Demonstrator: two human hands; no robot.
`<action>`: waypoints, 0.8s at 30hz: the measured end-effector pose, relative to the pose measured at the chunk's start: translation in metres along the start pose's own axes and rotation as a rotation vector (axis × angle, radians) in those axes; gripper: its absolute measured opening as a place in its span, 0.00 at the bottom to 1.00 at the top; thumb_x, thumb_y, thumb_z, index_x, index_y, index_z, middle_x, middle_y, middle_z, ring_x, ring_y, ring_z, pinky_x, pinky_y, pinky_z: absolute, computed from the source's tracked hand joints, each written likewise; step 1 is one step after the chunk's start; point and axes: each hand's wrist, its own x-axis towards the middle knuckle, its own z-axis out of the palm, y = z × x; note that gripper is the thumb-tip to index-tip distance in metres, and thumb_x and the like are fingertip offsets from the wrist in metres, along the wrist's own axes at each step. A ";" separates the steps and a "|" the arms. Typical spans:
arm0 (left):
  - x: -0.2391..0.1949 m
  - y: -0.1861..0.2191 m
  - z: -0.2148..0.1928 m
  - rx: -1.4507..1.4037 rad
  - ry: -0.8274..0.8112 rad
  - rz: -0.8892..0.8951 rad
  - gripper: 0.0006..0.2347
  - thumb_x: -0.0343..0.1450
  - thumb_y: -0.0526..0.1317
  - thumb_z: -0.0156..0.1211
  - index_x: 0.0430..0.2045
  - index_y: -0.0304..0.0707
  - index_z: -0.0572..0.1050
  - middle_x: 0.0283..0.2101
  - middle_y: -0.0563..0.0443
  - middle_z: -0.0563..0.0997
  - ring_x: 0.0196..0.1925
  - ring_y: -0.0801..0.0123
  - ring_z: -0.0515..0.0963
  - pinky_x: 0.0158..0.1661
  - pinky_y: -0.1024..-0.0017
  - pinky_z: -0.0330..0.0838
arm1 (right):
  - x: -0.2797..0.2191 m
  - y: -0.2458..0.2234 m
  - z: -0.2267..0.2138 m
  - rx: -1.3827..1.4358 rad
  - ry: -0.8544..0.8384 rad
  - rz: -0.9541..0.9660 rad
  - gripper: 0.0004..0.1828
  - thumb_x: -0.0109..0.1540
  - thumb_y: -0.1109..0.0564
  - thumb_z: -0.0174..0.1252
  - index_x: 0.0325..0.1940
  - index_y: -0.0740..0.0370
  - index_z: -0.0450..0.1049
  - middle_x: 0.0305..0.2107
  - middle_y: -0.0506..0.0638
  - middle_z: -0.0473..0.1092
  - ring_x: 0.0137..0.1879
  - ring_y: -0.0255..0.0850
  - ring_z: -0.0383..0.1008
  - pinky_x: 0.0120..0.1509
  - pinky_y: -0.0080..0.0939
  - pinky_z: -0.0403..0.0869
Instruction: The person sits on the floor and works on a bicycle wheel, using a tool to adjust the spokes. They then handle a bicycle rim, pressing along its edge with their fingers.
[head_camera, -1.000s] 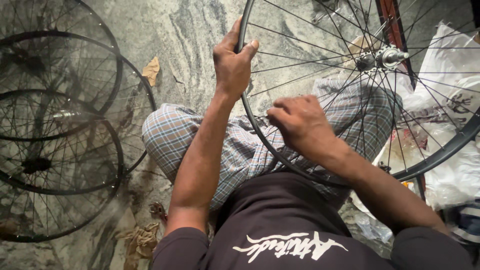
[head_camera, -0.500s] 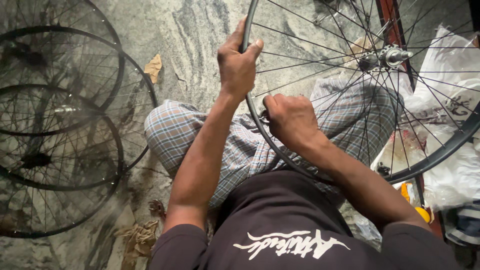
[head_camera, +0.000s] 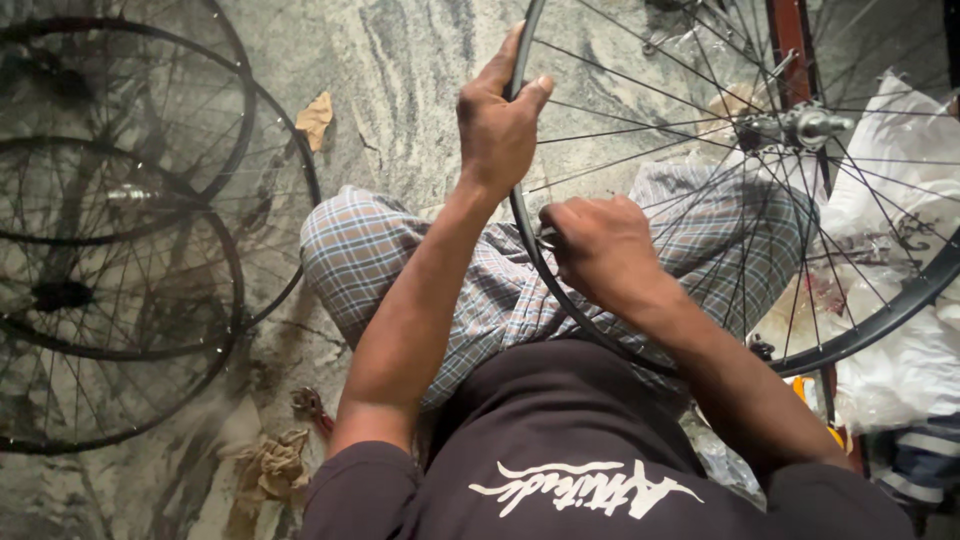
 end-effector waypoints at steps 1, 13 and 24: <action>0.001 -0.001 -0.001 0.004 0.006 0.019 0.24 0.71 0.33 0.65 0.63 0.29 0.69 0.55 0.38 0.81 0.54 0.64 0.82 0.56 0.68 0.75 | -0.001 0.002 -0.002 0.140 0.078 -0.124 0.15 0.51 0.62 0.65 0.41 0.61 0.72 0.32 0.55 0.72 0.39 0.53 0.75 0.42 0.54 0.71; -0.001 -0.005 -0.003 0.062 -0.022 -0.163 0.26 0.71 0.36 0.65 0.66 0.34 0.68 0.36 0.51 0.76 0.32 0.74 0.73 0.38 0.72 0.74 | -0.006 0.006 -0.006 0.282 0.172 -0.184 0.19 0.52 0.61 0.64 0.46 0.65 0.72 0.36 0.56 0.74 0.39 0.51 0.77 0.40 0.50 0.71; 0.001 -0.010 -0.003 0.027 -0.018 -0.055 0.24 0.73 0.34 0.66 0.66 0.32 0.70 0.56 0.37 0.82 0.56 0.66 0.82 0.59 0.71 0.74 | 0.000 0.008 -0.002 0.338 0.189 -0.277 0.21 0.52 0.58 0.65 0.49 0.61 0.73 0.35 0.54 0.74 0.40 0.53 0.75 0.42 0.52 0.71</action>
